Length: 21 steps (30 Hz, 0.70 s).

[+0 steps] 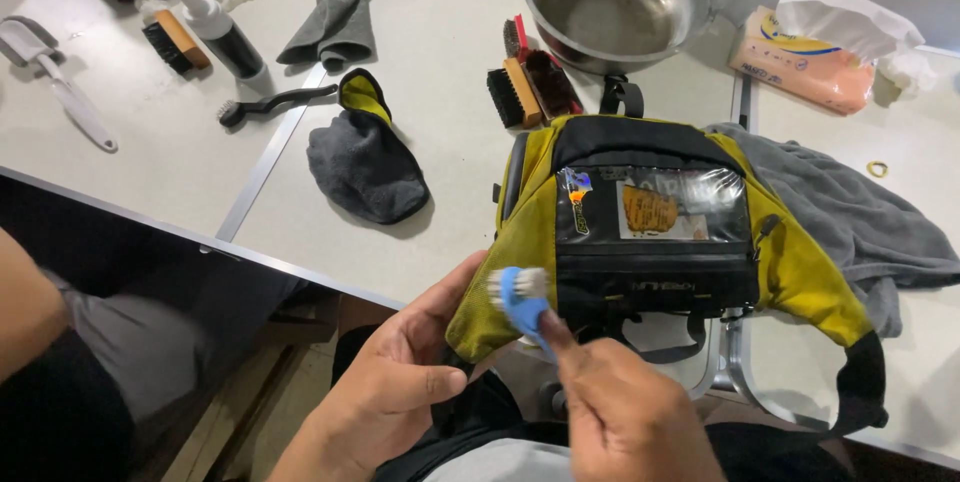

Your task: Cleaning a yellow and black waist bag using a toothbrush, cleaning solution, and a microfiber cloth on a workbench.

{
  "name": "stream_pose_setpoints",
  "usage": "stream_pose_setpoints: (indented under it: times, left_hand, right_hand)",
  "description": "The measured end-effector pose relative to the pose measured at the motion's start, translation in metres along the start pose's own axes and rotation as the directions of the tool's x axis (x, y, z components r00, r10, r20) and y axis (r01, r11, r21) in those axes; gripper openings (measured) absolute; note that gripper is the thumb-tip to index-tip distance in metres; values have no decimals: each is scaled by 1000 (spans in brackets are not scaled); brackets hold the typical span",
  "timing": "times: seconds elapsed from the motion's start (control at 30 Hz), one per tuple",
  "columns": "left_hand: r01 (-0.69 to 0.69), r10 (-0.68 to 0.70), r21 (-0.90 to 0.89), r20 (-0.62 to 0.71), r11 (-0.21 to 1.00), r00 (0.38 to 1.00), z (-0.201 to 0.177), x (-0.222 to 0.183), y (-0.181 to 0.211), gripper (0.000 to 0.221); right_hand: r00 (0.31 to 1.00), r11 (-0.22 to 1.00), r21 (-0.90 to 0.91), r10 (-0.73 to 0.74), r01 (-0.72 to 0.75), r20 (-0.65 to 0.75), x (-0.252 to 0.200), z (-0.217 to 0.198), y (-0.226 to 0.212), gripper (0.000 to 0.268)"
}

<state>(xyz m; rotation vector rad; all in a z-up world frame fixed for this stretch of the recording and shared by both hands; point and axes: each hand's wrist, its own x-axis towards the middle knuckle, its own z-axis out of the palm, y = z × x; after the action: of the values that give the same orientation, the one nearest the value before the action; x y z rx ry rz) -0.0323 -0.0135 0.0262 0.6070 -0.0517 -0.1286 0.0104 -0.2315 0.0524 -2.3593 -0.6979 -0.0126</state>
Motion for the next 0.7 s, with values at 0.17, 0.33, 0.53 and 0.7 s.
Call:
stream_pose_setpoints:
  times: [0.17, 0.33, 0.53, 0.7]
  left_hand:
    - [-16, 19, 23, -114, 1000, 993, 7, -6, 6, 105]
    - [-60, 59, -78, -14, 995, 998, 2, -17, -3, 92]
    - [-47, 47, -71, 7, 996, 999, -5, -8, 4, 92]
    - [-12, 18, 45, -145, 999, 989, -1, -12, 5, 96]
  right_hand:
    - [874, 852, -212, -440, 479, 208, -23, 20, 31, 66]
    - [928, 876, -309, -339, 370, 153, 0, 8, 13, 84]
    - [915, 876, -278, -343, 394, 214, 19, 0, 20, 88]
    - [852, 811, -265, -508, 522, 123, -2, 11, 28, 93]
